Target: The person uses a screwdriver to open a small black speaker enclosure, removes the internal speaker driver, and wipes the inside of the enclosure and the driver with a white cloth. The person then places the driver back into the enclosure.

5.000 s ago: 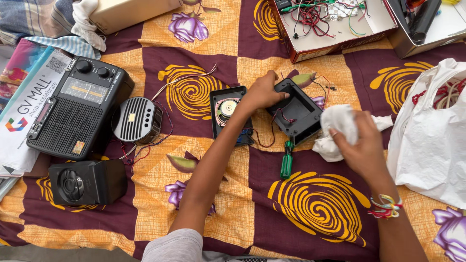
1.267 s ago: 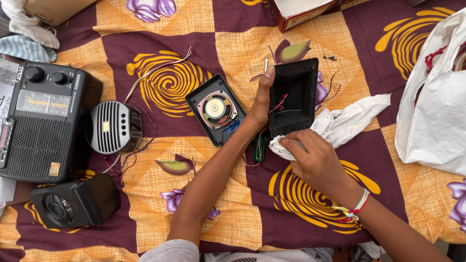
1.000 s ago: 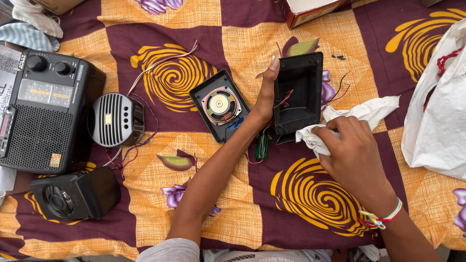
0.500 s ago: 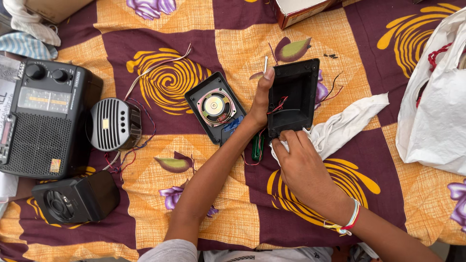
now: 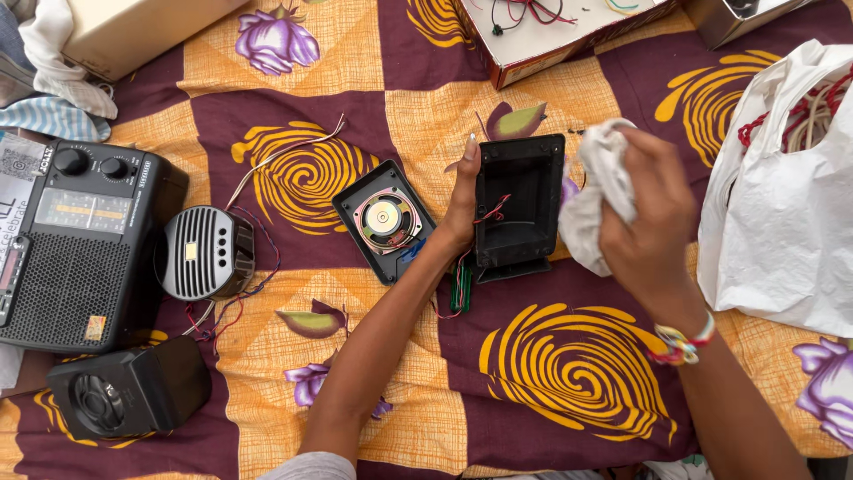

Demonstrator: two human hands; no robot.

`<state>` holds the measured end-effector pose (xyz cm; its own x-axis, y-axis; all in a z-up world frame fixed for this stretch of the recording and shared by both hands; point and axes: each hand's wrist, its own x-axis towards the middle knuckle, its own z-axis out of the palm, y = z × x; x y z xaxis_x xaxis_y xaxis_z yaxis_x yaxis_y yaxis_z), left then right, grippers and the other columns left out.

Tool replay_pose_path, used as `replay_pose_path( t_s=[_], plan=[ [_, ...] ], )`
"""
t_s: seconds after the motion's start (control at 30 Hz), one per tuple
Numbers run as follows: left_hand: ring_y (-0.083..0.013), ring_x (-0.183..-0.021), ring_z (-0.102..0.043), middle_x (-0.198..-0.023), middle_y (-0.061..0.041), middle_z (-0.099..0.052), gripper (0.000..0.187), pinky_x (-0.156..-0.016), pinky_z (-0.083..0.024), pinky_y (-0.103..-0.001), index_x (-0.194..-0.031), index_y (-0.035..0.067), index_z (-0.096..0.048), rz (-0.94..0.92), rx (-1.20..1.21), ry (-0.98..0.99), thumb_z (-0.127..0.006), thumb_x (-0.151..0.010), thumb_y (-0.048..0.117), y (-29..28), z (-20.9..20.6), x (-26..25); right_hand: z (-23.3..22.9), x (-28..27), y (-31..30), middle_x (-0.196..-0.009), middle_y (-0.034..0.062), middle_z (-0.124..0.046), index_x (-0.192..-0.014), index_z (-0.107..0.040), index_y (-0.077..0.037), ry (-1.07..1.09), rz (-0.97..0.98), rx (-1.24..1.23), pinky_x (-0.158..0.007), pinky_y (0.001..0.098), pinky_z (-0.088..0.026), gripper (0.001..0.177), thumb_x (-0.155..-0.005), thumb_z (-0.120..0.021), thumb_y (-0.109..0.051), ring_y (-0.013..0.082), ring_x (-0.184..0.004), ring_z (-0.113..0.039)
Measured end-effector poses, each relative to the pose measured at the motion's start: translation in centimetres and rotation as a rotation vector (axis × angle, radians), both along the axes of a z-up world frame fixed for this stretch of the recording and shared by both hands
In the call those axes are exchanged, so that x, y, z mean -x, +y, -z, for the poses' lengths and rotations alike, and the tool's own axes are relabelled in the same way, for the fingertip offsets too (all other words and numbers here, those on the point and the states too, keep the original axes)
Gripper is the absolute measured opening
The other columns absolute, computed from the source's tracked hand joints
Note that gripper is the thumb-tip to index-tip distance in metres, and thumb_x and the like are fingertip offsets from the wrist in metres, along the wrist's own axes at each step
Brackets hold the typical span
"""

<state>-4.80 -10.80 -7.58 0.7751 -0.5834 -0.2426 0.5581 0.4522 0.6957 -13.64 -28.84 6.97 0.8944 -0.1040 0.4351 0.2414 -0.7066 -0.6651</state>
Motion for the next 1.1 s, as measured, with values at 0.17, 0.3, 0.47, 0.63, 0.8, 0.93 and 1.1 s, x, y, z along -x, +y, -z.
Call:
replay_pose_path(
  t_s=[0.17,0.3,0.47,0.63,0.8,0.93,1.1],
  plan=[
    [-0.019,-0.101,-0.067,-0.116,-0.011,-0.067,0.082,-0.088,-0.057,-0.035,-0.137,0.001,-0.059,-0.06,0.069,-0.014,-0.039,-0.105,0.073,0.1,0.9,0.4,3.3,-1.2,3.4,-0.135,0.0247,-0.059,-0.128,-0.064,0.014,-0.08,-0.238,0.367,-0.115,0.0474,-0.04,0.05,-0.079,-0.056,0.015,0.0458,-0.136,-0.052],
    [-0.0192,-0.106,-0.067,-0.12,-0.01,-0.068,0.084,-0.094,-0.055,-0.034,-0.135,0.001,-0.059,0.027,0.042,-0.049,-0.037,-0.101,0.075,-0.2,1.0,0.4,4.1,0.5,2.0,-0.125,0.0175,-0.064,-0.115,-0.068,0.007,0.109,-0.472,0.375,-0.116,0.0507,-0.041,0.042,-0.074,-0.059,0.011,0.0365,-0.131,-0.058],
    [-0.0187,-0.114,-0.063,-0.128,-0.011,-0.062,0.081,-0.1,-0.053,-0.034,-0.143,0.002,-0.051,-0.025,0.028,-0.099,-0.039,-0.102,0.07,-0.1,1.6,0.1,3.6,-0.3,2.3,-0.132,0.0154,-0.064,-0.119,-0.066,0.005,-0.1,-0.235,0.13,-0.119,0.0429,-0.049,0.034,-0.089,-0.053,0.015,0.0331,-0.138,-0.059],
    [-0.0196,-0.117,-0.063,-0.129,-0.013,-0.063,0.081,-0.103,-0.051,-0.032,-0.142,-0.001,-0.053,-0.009,0.015,-0.099,-0.037,-0.105,0.069,-0.1,2.5,0.4,3.5,-1.9,3.3,-0.132,0.016,-0.066,-0.122,-0.071,0.006,-0.175,-0.337,0.458,-0.115,0.0476,-0.045,0.041,-0.083,-0.058,0.009,0.036,-0.135,-0.058],
    [-0.0103,-0.127,-0.054,-0.14,0.0,-0.055,0.068,-0.11,-0.042,-0.028,-0.147,0.011,-0.048,-0.069,-0.088,-0.057,-0.04,-0.106,0.065,-1.0,2.9,-0.2,3.9,-0.4,2.8,-0.122,0.0118,-0.067,-0.109,-0.072,0.003,-0.022,-0.351,0.628,-0.116,0.0467,-0.044,0.027,-0.084,-0.06,-0.002,0.0281,-0.13,-0.061],
    [-0.0176,-0.106,-0.062,-0.118,-0.009,-0.066,0.071,-0.096,-0.051,-0.033,-0.13,0.002,-0.06,0.012,0.019,-0.091,-0.04,-0.106,0.065,-0.8,2.5,0.1,4.1,0.7,4.4,-0.117,0.0157,-0.069,-0.103,-0.071,0.005,-0.074,-0.184,0.814,-0.111,0.0417,-0.044,0.026,-0.087,-0.059,-0.011,0.0294,-0.118,-0.061],
    [-0.0161,-0.104,-0.059,-0.118,-0.008,-0.064,0.069,-0.094,-0.05,-0.031,-0.129,-0.001,-0.061,0.068,-0.061,-0.194,-0.04,-0.11,0.063,-1.1,1.9,0.2,4.3,0.7,4.1,-0.094,0.0155,-0.067,-0.087,-0.068,0.0,0.028,-0.243,0.868,-0.096,0.0416,-0.048,0.014,-0.084,-0.06,-0.011,0.0307,-0.098,-0.063]
  ],
)
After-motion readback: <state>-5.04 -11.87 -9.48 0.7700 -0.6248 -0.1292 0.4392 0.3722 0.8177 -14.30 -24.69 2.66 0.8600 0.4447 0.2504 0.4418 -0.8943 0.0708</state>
